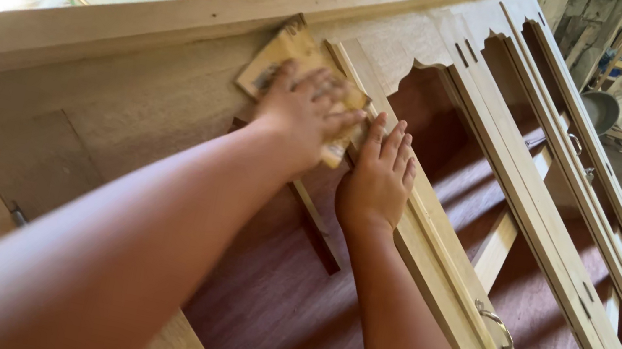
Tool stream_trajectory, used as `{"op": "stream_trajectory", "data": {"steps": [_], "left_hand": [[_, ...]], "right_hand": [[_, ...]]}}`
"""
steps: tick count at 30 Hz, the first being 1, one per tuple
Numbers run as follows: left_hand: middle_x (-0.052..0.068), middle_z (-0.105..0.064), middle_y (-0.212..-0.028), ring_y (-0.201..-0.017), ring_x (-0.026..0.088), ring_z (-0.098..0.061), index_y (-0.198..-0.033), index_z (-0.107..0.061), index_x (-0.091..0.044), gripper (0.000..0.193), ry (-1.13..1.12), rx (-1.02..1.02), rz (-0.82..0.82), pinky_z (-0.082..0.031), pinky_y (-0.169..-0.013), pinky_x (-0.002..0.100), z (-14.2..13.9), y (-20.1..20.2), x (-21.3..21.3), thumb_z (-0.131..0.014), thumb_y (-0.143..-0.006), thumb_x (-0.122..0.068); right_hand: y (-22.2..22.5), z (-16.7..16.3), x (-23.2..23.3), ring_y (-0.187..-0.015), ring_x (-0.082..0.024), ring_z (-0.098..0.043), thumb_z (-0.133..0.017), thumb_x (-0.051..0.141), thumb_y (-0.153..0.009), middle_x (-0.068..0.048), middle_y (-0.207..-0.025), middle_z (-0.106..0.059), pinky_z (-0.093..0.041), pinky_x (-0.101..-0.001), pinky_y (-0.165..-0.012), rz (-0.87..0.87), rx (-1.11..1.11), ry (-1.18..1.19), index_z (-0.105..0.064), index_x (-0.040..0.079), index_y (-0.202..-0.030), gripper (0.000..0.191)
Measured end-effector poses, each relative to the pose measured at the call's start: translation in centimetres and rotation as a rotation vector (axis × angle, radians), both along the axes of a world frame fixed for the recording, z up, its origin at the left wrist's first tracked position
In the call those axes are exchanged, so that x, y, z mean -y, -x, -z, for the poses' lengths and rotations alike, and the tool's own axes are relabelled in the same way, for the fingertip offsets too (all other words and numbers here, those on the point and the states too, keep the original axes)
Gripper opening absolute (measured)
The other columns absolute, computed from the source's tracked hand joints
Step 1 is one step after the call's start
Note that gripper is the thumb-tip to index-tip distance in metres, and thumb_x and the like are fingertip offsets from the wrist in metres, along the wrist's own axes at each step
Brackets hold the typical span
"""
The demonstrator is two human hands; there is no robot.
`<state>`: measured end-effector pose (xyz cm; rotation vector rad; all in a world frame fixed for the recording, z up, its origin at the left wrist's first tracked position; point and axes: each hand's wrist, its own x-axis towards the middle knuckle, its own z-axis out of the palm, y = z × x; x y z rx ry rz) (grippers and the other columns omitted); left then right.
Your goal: The person sands a wooden cabinet frame with sandpaper, first rubbing the top rail and decorative front panels, then the side stiles and inner frame members. They later kneel to sand the lower base and corner edges of the piece.
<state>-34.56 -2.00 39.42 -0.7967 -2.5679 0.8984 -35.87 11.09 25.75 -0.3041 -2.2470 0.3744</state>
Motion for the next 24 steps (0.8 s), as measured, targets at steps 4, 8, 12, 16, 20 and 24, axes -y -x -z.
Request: {"op": "stream_trajectory", "data": {"steps": [4,8,12,16,20,24], "left_hand": [[-0.005,0.002,-0.174,-0.159,0.024,-0.002,-0.165,0.0,-0.039,0.091,0.121,0.022,0.008,-0.005,-0.125,0.058,-0.9,-2.5,1.6,-0.055,-0.094,-0.032],[-0.004,0.007,-0.17,-0.155,0.022,0.003,-0.161,0.001,-0.03,0.077,0.148,0.014,-0.054,-0.004,-0.12,0.06,-1.6,-7.0,8.1,-0.04,-0.096,-0.023],[0.0,0.012,-0.172,-0.156,0.027,0.007,-0.163,0.006,-0.024,0.081,0.181,0.001,-0.068,-0.003,-0.118,0.064,-1.0,-5.9,8.3,-0.039,-0.096,-0.026],[-0.002,0.004,-0.17,-0.156,0.025,0.0,-0.163,0.007,-0.029,0.085,0.082,0.021,0.028,-0.005,-0.122,0.062,0.0,-1.1,2.6,-0.038,-0.097,-0.061],[-0.005,0.004,-0.172,-0.157,0.023,-0.001,-0.163,0.004,-0.034,0.08,0.08,0.024,0.011,-0.007,-0.121,0.064,-0.1,-0.5,0.3,-0.045,-0.101,-0.038],[-0.001,0.01,-0.17,-0.154,0.025,0.004,-0.161,0.003,-0.027,0.092,0.232,-0.014,-0.023,-0.005,-0.118,0.06,-1.6,-5.3,5.4,-0.056,-0.091,-0.032]], "right_hand": [[-0.3,-0.5,0.2,-0.154,-0.037,-0.019,-0.059,0.005,-0.085,-0.022,-0.166,-0.019,-0.017,-0.0492,-0.122,-0.002,0.016,-0.004,-0.015,0.013,-0.162,0.089],[-0.4,-0.4,0.4,-0.154,-0.038,-0.02,-0.058,0.003,-0.086,-0.023,-0.167,-0.02,-0.017,-0.0498,-0.122,0.014,0.013,-0.02,-0.015,0.013,-0.163,0.089],[0.0,-0.1,0.3,-0.154,-0.039,-0.021,-0.059,0.003,-0.085,-0.025,-0.166,-0.02,-0.018,-0.0502,-0.122,0.012,-0.03,-0.019,-0.016,0.013,-0.163,0.089],[0.0,0.1,0.2,-0.153,-0.038,-0.023,-0.059,0.006,-0.084,-0.024,-0.166,-0.02,-0.02,-0.0499,-0.121,-0.005,-0.032,-0.008,-0.018,0.015,-0.162,0.088],[-0.4,-0.2,0.1,-0.153,-0.039,-0.024,-0.058,0.008,-0.09,-0.024,-0.166,-0.021,-0.02,-0.0515,-0.121,-0.034,-0.074,-0.009,-0.019,0.015,-0.163,0.083],[-0.6,-0.6,0.1,-0.154,-0.038,-0.022,-0.055,0.001,-0.085,-0.024,-0.167,-0.019,-0.018,-0.0511,-0.122,-0.029,-0.016,-0.014,-0.017,0.015,-0.164,0.089]]}}
